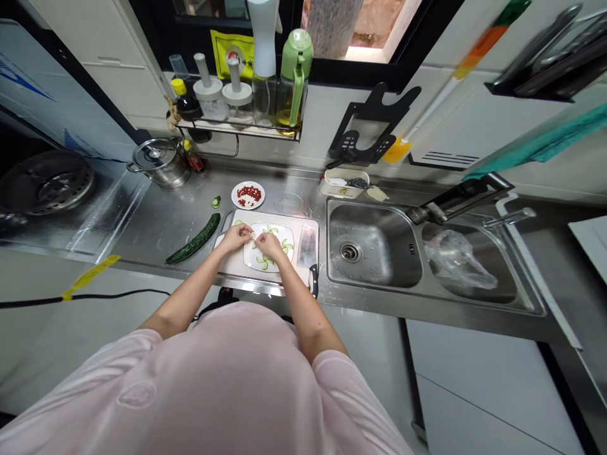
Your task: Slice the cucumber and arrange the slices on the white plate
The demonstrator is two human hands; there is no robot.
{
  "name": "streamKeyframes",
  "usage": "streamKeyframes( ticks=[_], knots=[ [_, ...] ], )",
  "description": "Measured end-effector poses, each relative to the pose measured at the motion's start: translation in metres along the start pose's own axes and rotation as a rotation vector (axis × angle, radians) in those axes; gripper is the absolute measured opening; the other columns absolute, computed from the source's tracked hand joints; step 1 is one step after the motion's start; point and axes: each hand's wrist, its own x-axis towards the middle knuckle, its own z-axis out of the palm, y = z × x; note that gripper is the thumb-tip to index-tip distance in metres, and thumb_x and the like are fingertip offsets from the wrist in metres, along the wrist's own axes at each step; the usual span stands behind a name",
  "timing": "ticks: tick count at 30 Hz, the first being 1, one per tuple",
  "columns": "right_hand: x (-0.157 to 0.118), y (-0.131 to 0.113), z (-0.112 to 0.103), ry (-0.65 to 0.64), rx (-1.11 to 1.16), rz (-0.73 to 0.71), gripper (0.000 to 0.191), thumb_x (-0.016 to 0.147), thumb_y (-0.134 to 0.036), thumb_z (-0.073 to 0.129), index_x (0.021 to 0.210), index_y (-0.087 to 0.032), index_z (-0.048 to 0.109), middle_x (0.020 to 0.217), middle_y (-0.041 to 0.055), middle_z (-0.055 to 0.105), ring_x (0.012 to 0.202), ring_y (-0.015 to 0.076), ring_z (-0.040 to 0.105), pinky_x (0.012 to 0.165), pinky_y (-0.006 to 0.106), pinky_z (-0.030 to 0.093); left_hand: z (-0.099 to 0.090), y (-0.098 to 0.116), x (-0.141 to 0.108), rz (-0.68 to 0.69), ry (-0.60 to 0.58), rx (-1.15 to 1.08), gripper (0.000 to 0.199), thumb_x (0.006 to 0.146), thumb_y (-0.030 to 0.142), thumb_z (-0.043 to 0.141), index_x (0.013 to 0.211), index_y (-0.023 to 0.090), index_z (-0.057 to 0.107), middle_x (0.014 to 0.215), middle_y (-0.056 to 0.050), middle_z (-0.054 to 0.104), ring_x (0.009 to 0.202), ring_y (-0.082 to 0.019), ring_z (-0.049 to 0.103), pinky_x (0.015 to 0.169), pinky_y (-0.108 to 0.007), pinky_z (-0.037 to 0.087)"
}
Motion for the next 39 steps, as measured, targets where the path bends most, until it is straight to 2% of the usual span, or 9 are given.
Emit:
streamKeyframes(
  ticks=[8, 18, 25, 33, 39],
  knots=[
    [0.001, -0.003, 0.007, 0.012, -0.167, 0.005, 0.015, 0.083, -0.025, 0.054, 0.082, -0.017, 0.067, 0.083, 0.0032, 0.069, 0.075, 0.0126, 0.06, 0.064, 0.019, 0.038, 0.001, 0.007, -0.007, 0.025, 0.03, 0.257, 0.026, 0.069, 0.019, 0.059, 0.094, 0.019, 0.065, 0.072, 0.002, 0.062, 0.067, -0.012, 0.056, 0.066, -0.022, 0.043],
    [0.001, -0.005, 0.017, 0.06, -0.274, 0.048, 0.015, 0.086, -0.029, 0.051, 0.087, -0.02, 0.063, 0.088, 0.0042, 0.069, 0.082, 0.0158, 0.06, 0.067, 0.022, 0.038, 0.0, 0.013, -0.009, 0.055, 0.021, 0.42, 0.027, 0.075, 0.02, 0.056, 0.1, 0.022, 0.064, 0.079, 0.0, 0.067, 0.075, -0.015, 0.06, 0.07, -0.024, 0.043],
    [0.0, -0.005, 0.02, 0.069, -0.307, 0.055, 0.016, 0.088, -0.031, 0.05, 0.09, -0.021, 0.062, 0.089, 0.0048, 0.068, 0.082, 0.0168, 0.06, 0.065, 0.023, 0.036, 0.002, 0.015, -0.013, 0.141, 0.056, 0.585, 0.024, 0.077, 0.019, 0.055, 0.098, 0.023, 0.065, 0.083, -0.002, 0.067, 0.087, -0.019, 0.06, 0.082, -0.03, 0.042],
    [-0.003, -0.005, 0.023, 0.078, -0.364, 0.037, 0.016, 0.09, -0.032, 0.049, 0.092, -0.022, 0.06, 0.088, 0.0035, 0.067, 0.08, 0.0171, 0.059, 0.06, 0.024, 0.033, 0.001, 0.01, -0.016, 0.167, 0.053, 0.631, 0.023, 0.078, 0.019, 0.055, 0.097, 0.021, 0.068, 0.089, -0.005, 0.065, 0.089, -0.019, 0.058, 0.081, -0.029, 0.042],
    [-0.008, -0.007, 0.021, 0.052, -0.413, 0.001, 0.018, 0.093, -0.033, 0.045, 0.098, -0.022, 0.058, 0.09, 0.0041, 0.067, 0.081, 0.0166, 0.06, 0.061, 0.023, 0.033, 0.001, 0.007, -0.015, 0.167, 0.058, 0.615, 0.019, 0.078, 0.025, 0.057, 0.094, 0.021, 0.068, 0.086, -0.004, 0.064, 0.085, -0.018, 0.057, 0.078, -0.028, 0.042]
  ],
)
